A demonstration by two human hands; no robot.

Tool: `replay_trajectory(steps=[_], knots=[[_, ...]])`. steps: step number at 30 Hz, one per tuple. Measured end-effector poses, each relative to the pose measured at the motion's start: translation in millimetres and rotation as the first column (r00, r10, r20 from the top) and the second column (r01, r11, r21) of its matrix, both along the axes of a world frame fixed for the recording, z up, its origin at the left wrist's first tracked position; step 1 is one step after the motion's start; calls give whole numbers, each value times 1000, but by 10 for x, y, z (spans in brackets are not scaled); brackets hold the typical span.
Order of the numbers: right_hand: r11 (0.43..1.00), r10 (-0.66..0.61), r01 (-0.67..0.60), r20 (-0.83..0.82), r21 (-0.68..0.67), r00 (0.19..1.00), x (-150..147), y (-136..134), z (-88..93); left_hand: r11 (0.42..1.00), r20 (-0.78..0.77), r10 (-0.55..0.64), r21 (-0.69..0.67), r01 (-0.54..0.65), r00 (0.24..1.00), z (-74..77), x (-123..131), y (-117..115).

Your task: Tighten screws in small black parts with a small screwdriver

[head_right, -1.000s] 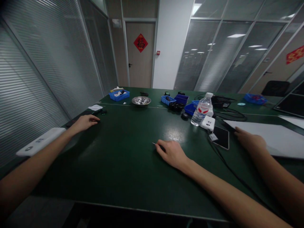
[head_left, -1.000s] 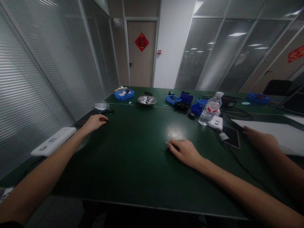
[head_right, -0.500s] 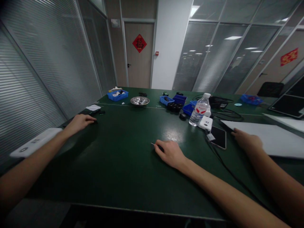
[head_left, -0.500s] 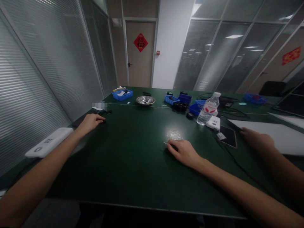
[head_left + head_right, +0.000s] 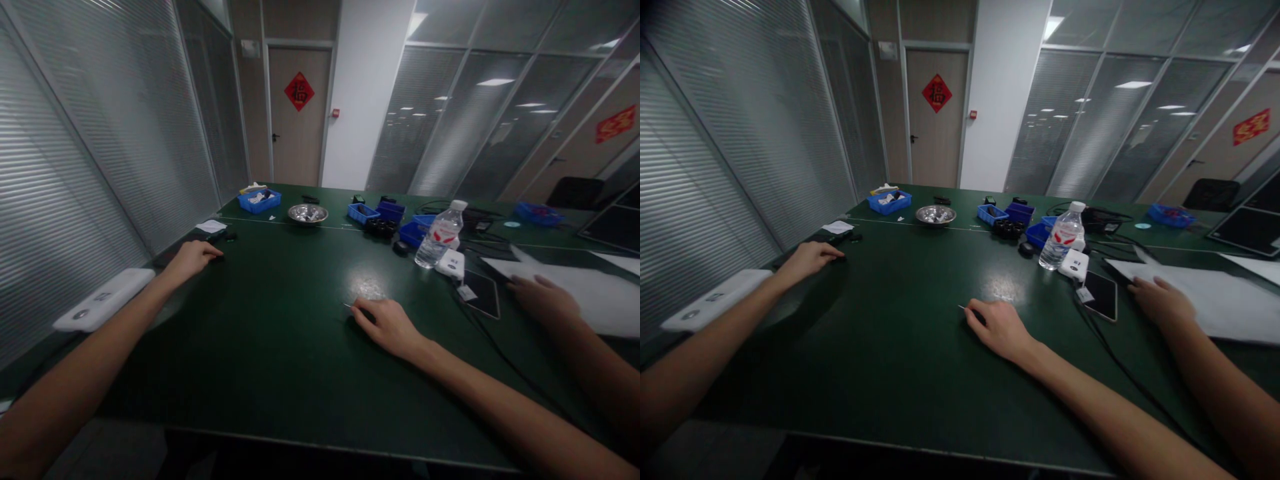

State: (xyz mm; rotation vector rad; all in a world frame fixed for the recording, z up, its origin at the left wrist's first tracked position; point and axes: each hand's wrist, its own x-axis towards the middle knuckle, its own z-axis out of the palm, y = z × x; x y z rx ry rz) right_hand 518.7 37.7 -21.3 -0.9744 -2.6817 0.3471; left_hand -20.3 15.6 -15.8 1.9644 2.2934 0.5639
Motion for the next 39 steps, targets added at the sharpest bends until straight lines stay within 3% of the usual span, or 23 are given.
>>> replay_trajectory(steps=[12,19,31,39], knots=[[1000,6,-6,-1,-3,1000,11,-13,10,990,105,117,-87,-108,988,-37,-115,55],[1000,0,0,1,-11,1000,10,-18,42,978,165,118,-192,-86,979,-75,-195,80],[999,2,-2,2,-35,1000,9,-13,37,989,-8,4,-145,-6,1000,19,-57,35],[1000,3,-3,15,-11,1000,-1,-13,26,990,-91,-28,-137,15,995,-18,15,63]])
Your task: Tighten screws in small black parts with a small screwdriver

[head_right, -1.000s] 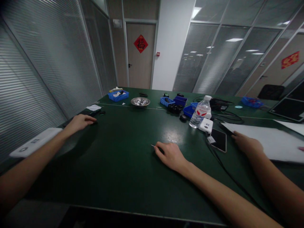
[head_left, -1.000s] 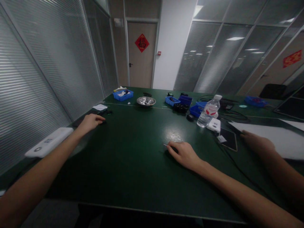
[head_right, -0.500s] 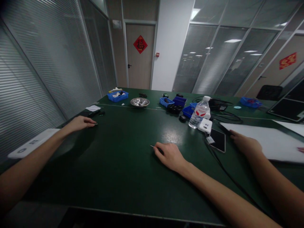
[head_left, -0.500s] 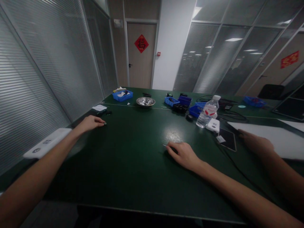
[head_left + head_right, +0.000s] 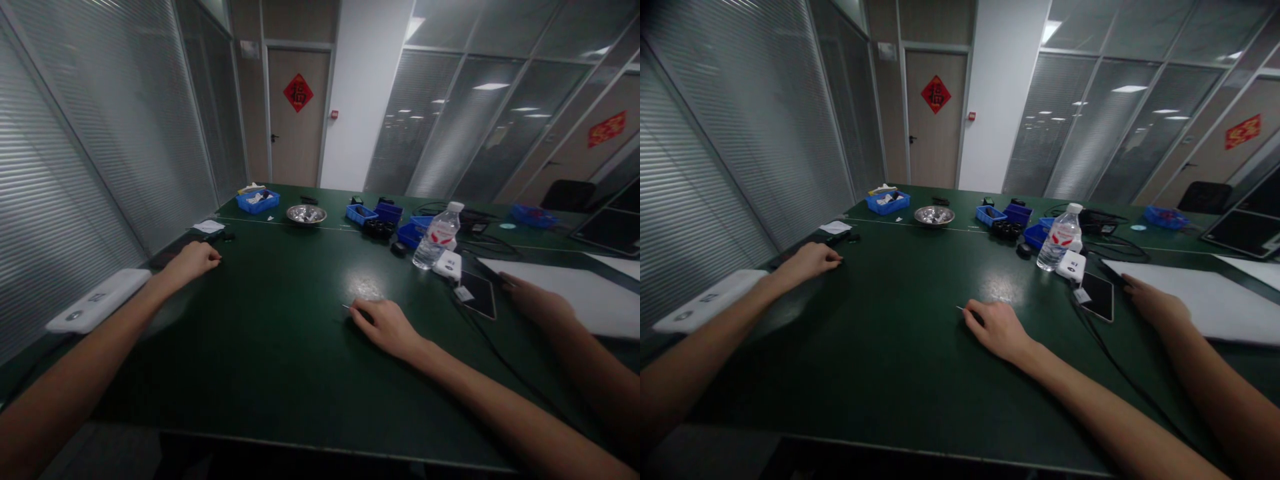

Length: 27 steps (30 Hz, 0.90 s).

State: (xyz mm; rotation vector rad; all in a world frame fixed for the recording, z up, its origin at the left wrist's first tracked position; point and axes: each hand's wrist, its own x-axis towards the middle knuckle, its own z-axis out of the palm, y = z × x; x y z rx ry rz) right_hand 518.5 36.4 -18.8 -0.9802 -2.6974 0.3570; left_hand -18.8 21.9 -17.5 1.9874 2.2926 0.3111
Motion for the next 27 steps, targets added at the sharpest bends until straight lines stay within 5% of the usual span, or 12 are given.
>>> replay_trajectory(steps=[19,23,27], knots=[[1000,-13,13,-10,-3,1000,20,-2,13,998,67,7,56,-11,998,47,143,-36],[1000,-11,10,-13,-14,1000,11,-5,25,990,200,-135,67,125,970,0,632,-46],[1000,26,-26,-18,0,1000,1,-40,76,906,432,-413,107,409,802,-57,1598,-154]])
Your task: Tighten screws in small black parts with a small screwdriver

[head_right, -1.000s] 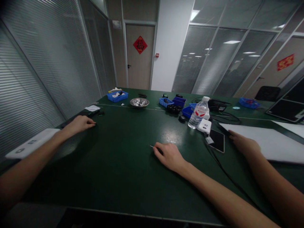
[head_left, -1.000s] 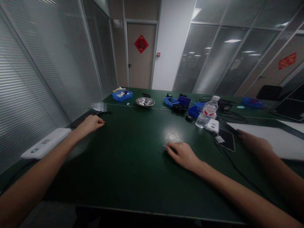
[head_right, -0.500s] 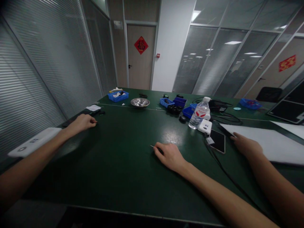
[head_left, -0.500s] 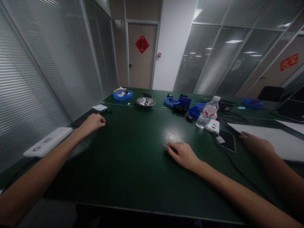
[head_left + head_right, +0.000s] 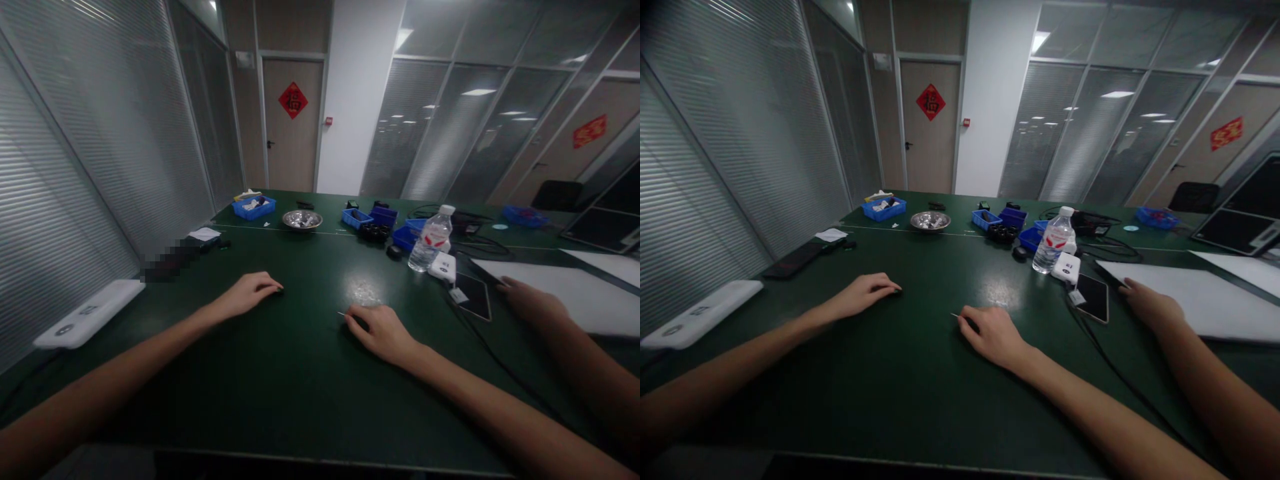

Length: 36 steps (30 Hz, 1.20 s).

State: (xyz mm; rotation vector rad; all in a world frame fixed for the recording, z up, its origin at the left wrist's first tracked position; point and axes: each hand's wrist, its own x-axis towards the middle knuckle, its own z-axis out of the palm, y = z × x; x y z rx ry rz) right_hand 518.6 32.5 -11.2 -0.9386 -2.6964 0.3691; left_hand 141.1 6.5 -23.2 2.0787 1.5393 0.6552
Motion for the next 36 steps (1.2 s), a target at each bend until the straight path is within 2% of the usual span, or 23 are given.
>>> replay_trajectory(steps=[2,4,7,12,17,25,31,36], knots=[[999,53,-53,2,-4,999,3,-20,27,987,92,-161,38,158,983,-17,476,-76],[997,83,-83,1,5,997,8,-34,42,965,112,-254,93,245,961,-20,825,-136],[996,87,-88,12,29,996,8,-37,32,945,79,-308,142,295,948,0,1051,-182],[994,74,-78,58,73,996,-29,-28,-4,956,72,-281,115,272,957,29,1033,-224],[988,129,-135,82,74,988,-62,-66,24,924,26,-359,149,351,933,18,1056,-254],[982,144,-157,115,107,983,-76,-85,30,903,15,-391,196,381,920,16,1059,-256],[979,150,-163,107,125,983,-73,-78,-22,903,40,-396,199,381,917,7,1078,-265],[978,152,-163,94,130,984,-82,-99,-48,912,107,-401,137,386,910,15,1061,-258]])
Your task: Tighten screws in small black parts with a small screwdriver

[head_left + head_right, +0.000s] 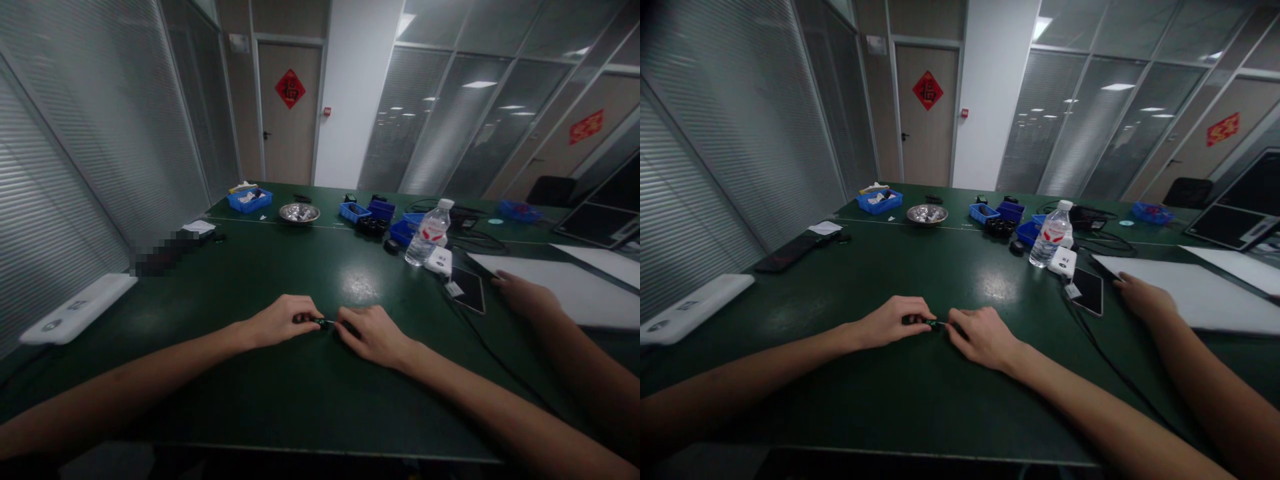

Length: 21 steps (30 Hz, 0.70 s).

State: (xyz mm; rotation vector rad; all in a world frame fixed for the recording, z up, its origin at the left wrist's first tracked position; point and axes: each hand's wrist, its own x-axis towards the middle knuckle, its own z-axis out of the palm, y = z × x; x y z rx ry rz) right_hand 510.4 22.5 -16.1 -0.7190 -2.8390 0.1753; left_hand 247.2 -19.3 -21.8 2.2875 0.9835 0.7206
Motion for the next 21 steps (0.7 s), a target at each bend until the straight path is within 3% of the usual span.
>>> replay_trajectory(steps=[7,15,21], knots=[[999,22,-22,10,25,1000,-16,-53,28,999,32,-39,-15,39,999,25,-21,-5],[995,-17,8,-95,-97,995,1,-52,-3,998,94,4,-69,2,996,72,13,-18],[997,-15,9,-89,-72,996,-23,-53,-4,999,66,45,-3,-44,997,44,21,-27]])
